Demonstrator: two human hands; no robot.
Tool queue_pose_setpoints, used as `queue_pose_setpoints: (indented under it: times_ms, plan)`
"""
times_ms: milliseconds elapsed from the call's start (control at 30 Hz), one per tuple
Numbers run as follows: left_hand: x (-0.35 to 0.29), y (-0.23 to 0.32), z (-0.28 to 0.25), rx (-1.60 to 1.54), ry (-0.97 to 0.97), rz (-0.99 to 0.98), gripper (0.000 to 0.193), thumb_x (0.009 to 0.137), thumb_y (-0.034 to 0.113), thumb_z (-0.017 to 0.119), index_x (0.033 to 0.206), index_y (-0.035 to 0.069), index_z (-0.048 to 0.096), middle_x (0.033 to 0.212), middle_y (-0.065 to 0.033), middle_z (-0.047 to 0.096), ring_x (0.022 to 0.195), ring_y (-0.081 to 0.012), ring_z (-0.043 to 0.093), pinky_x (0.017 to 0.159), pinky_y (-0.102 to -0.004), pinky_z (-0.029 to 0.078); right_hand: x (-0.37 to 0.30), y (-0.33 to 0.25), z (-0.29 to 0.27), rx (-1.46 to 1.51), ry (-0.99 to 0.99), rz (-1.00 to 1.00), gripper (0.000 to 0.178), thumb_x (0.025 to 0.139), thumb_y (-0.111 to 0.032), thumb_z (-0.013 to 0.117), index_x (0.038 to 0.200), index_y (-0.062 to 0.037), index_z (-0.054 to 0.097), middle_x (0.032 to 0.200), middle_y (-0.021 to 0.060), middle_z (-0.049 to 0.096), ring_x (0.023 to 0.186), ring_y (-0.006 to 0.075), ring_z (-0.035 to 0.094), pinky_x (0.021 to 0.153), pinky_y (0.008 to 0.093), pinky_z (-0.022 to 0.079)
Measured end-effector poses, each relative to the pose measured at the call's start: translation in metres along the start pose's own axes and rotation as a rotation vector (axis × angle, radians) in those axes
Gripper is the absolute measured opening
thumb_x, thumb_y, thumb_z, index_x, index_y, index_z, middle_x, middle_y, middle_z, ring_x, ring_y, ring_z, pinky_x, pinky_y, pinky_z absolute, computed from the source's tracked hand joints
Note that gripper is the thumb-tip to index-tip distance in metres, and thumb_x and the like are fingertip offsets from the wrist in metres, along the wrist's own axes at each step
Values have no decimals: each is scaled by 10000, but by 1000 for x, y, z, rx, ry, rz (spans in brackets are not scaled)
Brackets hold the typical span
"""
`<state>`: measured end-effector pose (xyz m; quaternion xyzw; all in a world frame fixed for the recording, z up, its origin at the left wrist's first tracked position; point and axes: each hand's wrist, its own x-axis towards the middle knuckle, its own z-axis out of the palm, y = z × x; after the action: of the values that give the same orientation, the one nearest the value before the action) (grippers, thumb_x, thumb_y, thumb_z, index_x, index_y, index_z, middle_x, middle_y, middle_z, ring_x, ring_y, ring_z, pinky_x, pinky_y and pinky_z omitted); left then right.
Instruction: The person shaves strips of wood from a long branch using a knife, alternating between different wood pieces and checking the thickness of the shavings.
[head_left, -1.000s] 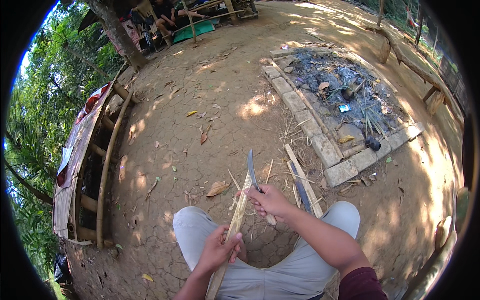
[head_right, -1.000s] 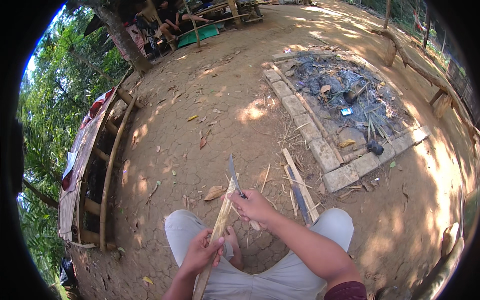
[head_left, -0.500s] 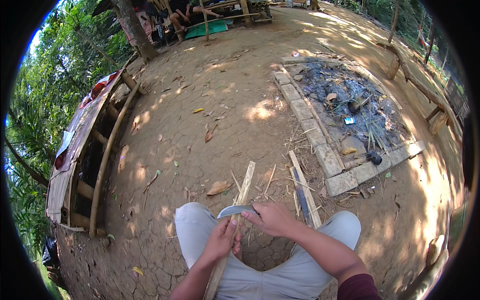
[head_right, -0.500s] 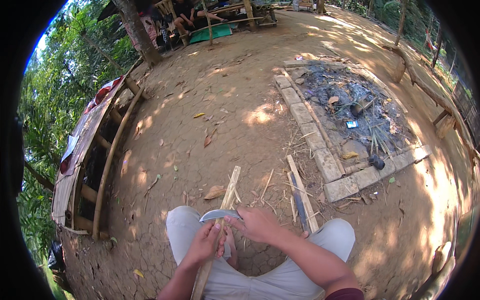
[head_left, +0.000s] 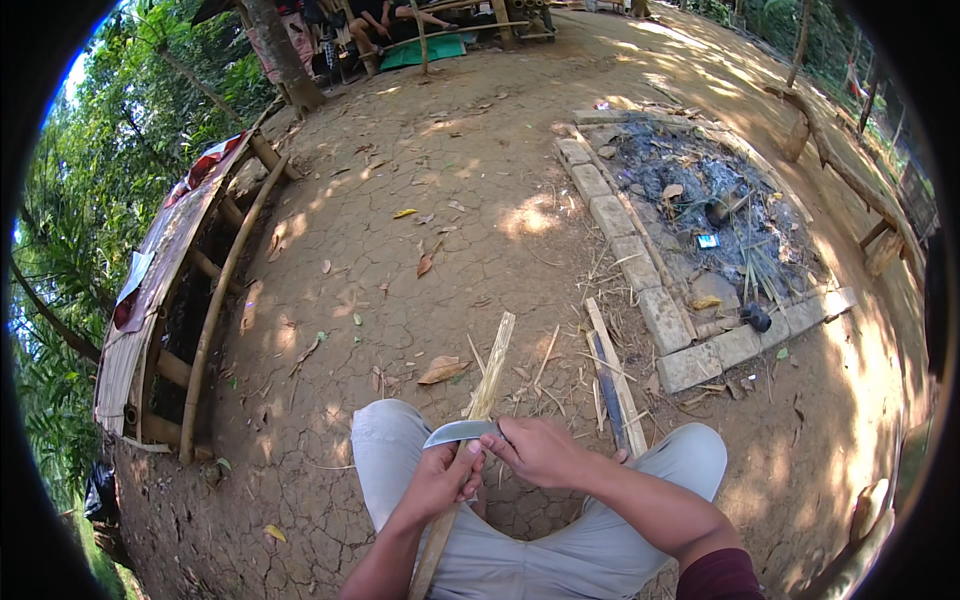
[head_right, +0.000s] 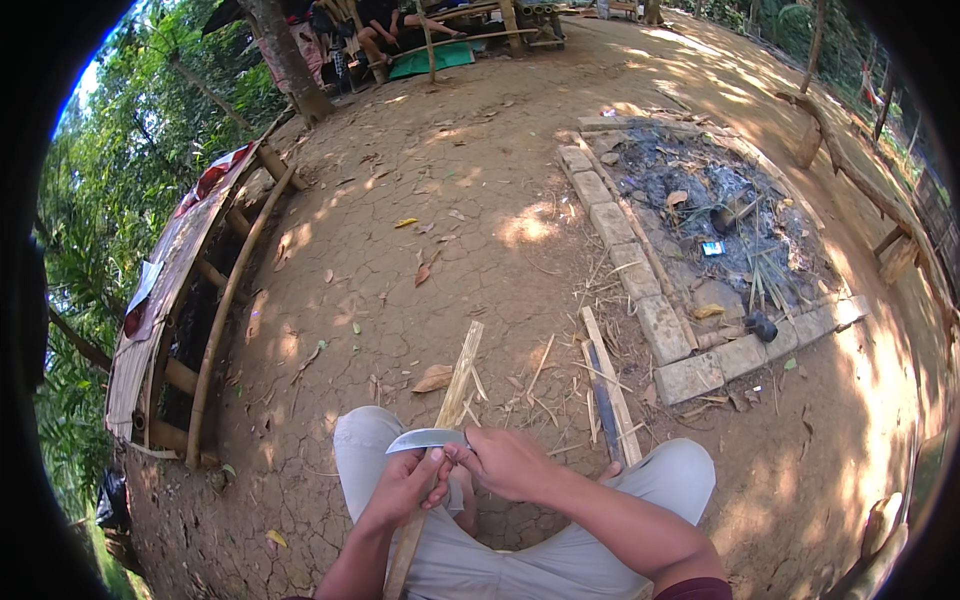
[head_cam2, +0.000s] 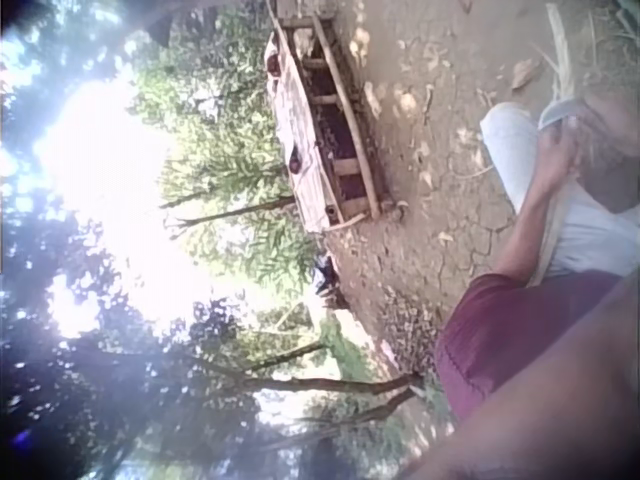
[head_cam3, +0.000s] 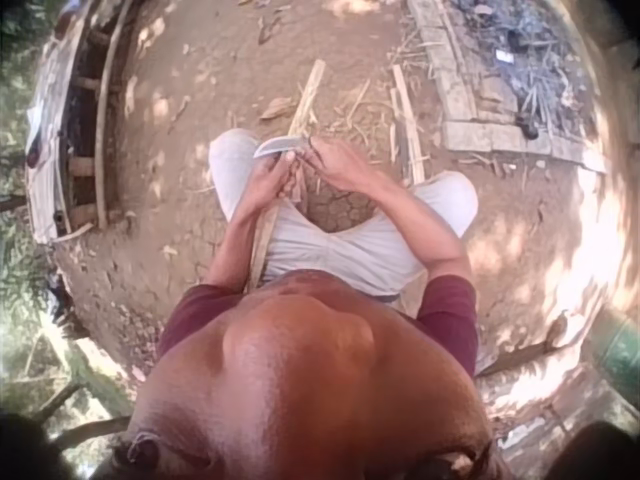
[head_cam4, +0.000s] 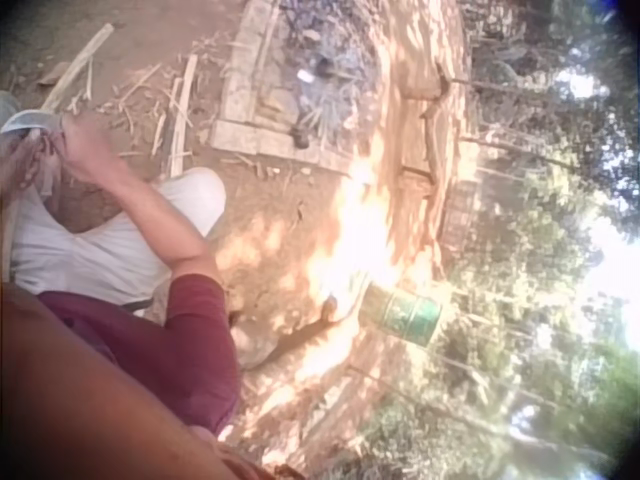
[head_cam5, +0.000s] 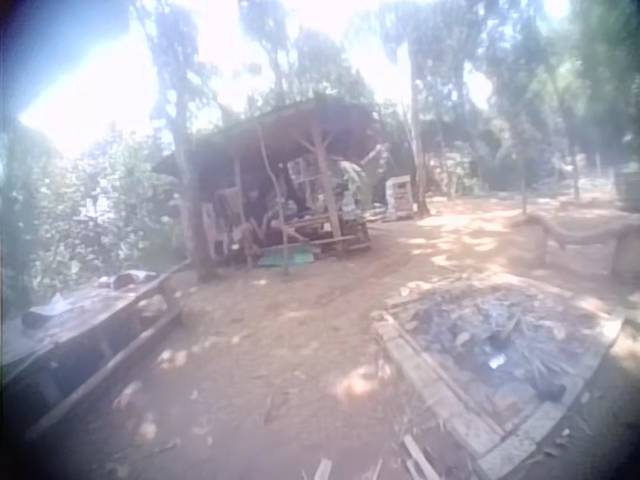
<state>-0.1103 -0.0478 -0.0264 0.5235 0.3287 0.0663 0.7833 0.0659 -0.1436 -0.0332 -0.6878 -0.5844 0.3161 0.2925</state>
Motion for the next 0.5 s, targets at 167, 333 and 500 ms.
queue_pose_setpoints:
  times_ms: [167,333,500]
  plan:
    - [0,-4,3,-24,12,2,344,1063,339,422,964,26,525,809,-19,512,549,-72,452,449,-218,348,-2,0,1,29,17,-23,489,1020,-444,430,877,10,539,813,251,638,775,453,623,664,516,474]
    - [0,3,12,-48,55,-8,363,1059,352,429,948,21,527,783,-13,492,536,-72,421,451,-224,344,-3,8,7,93,87,-96,478,1028,-418,435,825,2,538,695,242,600,659,456,597,585,510,457]
    - [2,-5,8,8,41,4,366,1058,360,427,955,27,537,714,14,462,513,-62,388,442,-225,328,-3,10,14,173,18,-29,488,1031,-415,428,811,-6,578,693,237,607,644,442,603,588,497,467]
